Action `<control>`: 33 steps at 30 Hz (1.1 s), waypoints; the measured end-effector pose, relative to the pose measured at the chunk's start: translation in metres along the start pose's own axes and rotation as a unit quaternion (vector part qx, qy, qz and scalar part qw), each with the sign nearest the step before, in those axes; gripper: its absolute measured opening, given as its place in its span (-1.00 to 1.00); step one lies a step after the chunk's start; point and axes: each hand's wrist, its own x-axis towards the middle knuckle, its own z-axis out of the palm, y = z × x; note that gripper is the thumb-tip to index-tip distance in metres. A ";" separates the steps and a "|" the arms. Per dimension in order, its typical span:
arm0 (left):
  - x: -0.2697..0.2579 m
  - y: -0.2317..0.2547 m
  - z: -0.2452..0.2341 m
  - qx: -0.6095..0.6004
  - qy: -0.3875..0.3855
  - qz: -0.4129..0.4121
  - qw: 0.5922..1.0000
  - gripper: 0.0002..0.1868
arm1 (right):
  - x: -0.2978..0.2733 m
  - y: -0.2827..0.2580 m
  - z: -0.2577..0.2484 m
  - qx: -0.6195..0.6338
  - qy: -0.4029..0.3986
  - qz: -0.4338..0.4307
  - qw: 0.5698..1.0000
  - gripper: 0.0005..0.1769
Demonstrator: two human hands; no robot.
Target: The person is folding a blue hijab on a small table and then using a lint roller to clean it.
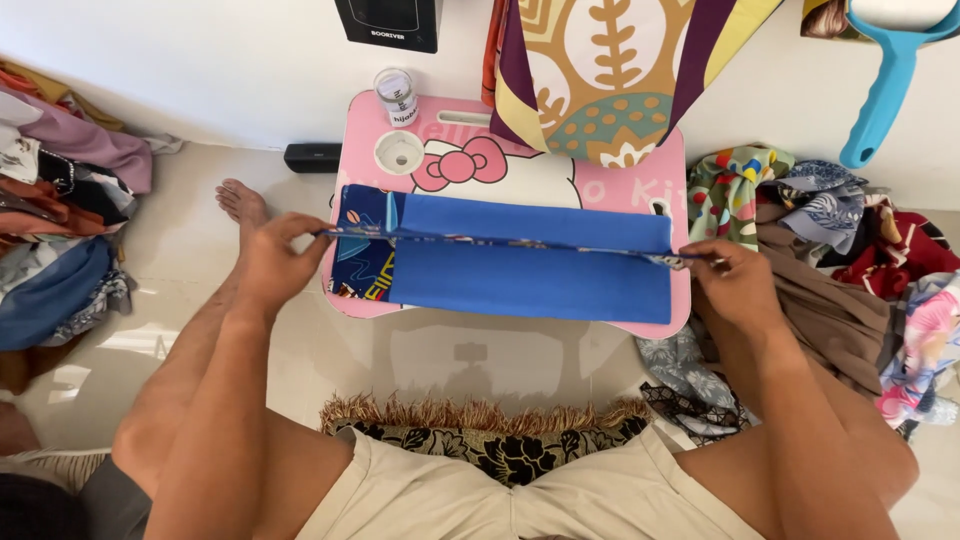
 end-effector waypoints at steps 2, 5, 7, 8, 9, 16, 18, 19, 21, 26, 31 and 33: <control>0.007 0.021 -0.011 -0.005 0.037 0.011 0.999 -0.84 | 0.002 -0.016 -0.009 0.029 0.031 0.011 0.999 -0.80; 0.015 0.069 -0.031 -0.126 0.046 0.001 0.991 -0.86 | 0.002 -0.046 -0.016 0.075 0.048 -0.017 0.996 -0.71; 0.022 0.076 -0.031 -0.121 0.111 0.047 0.985 -0.87 | 0.007 -0.054 -0.015 0.208 0.081 0.025 0.974 -0.82; 0.027 0.079 -0.031 -0.121 0.111 0.046 0.985 -0.87 | 0.009 -0.061 -0.015 0.207 0.081 0.025 0.975 -0.82; 0.032 0.081 -0.031 -0.142 0.125 0.042 0.981 -0.88 | 0.011 -0.068 -0.016 0.268 0.097 0.032 0.958 -0.84; 0.050 0.105 -0.035 -0.230 0.158 0.001 0.960 -0.85 | 0.023 -0.088 -0.018 0.437 0.154 0.047 0.885 -0.83; 0.051 0.104 -0.034 -0.258 0.151 -0.007 0.954 -0.84 | 0.024 -0.090 -0.018 0.442 0.154 0.048 0.882 -0.84; 0.051 0.104 -0.034 -0.285 0.144 -0.014 0.948 -0.82 | 0.024 -0.090 -0.019 0.447 0.155 0.048 0.879 -0.85; 0.048 0.103 -0.038 -0.292 0.131 -0.021 0.947 -0.81 | 0.023 -0.087 -0.019 0.460 0.150 0.044 0.874 -0.85; 0.032 0.079 -0.046 -0.314 0.059 -0.070 0.945 -0.81 | 0.013 -0.046 -0.020 0.469 0.110 0.043 0.875 -0.84; 0.002 0.044 -0.048 -0.195 -0.103 -0.117 0.968 -0.81 | -0.011 -0.007 -0.016 0.302 -0.050 0.041 0.951 -0.79; -0.010 0.026 -0.034 -0.169 -0.122 -0.112 0.972 -0.80 | -0.017 0.007 0.004 0.298 -0.037 0.055 0.952 -0.76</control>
